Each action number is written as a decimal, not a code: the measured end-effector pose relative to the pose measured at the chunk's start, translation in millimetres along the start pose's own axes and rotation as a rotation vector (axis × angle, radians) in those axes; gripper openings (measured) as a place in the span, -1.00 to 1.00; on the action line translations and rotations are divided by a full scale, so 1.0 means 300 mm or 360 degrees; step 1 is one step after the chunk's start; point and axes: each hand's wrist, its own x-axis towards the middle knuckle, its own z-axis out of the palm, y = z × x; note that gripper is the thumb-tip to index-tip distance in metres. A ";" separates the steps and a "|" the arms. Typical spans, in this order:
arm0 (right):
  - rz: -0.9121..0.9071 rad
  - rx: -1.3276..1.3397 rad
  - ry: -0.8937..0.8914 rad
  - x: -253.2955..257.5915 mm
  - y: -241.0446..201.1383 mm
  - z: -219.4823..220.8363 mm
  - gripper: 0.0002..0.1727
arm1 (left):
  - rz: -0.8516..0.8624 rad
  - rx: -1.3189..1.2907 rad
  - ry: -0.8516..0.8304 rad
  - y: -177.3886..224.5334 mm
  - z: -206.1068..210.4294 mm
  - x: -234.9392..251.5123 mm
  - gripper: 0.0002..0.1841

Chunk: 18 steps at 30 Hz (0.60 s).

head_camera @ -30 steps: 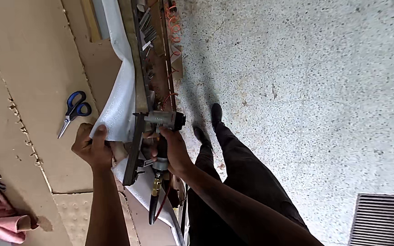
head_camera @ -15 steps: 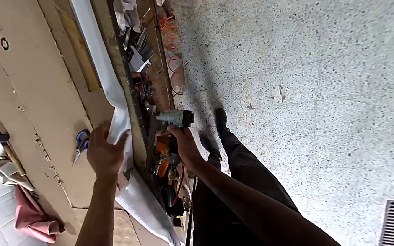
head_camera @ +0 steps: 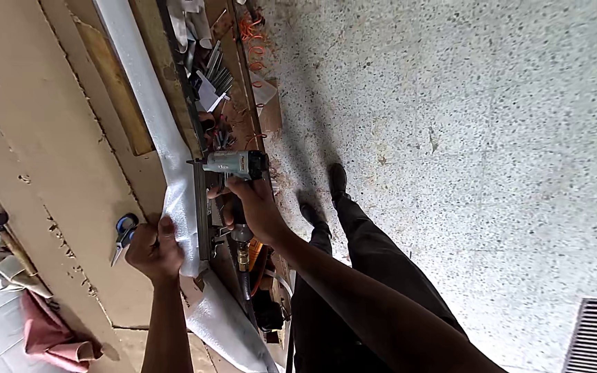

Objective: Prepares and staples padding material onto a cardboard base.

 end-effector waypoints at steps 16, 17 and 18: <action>0.0154 -0.0254 -0.0019 -0.133 0.077 -0.012 -0.46 | -0.0074 -0.0126 -0.0010 -0.007 -0.001 0.000 -0.53; 0.0155 -0.0265 -0.0019 -0.151 0.090 -0.013 -0.44 | -0.0072 -0.0125 -0.0004 -0.008 -0.001 -0.002 -0.52; 0.0178 -0.0276 -0.0028 -0.165 0.106 -0.015 -0.44 | -0.0068 -0.0129 -0.0001 -0.007 0.000 -0.003 -0.53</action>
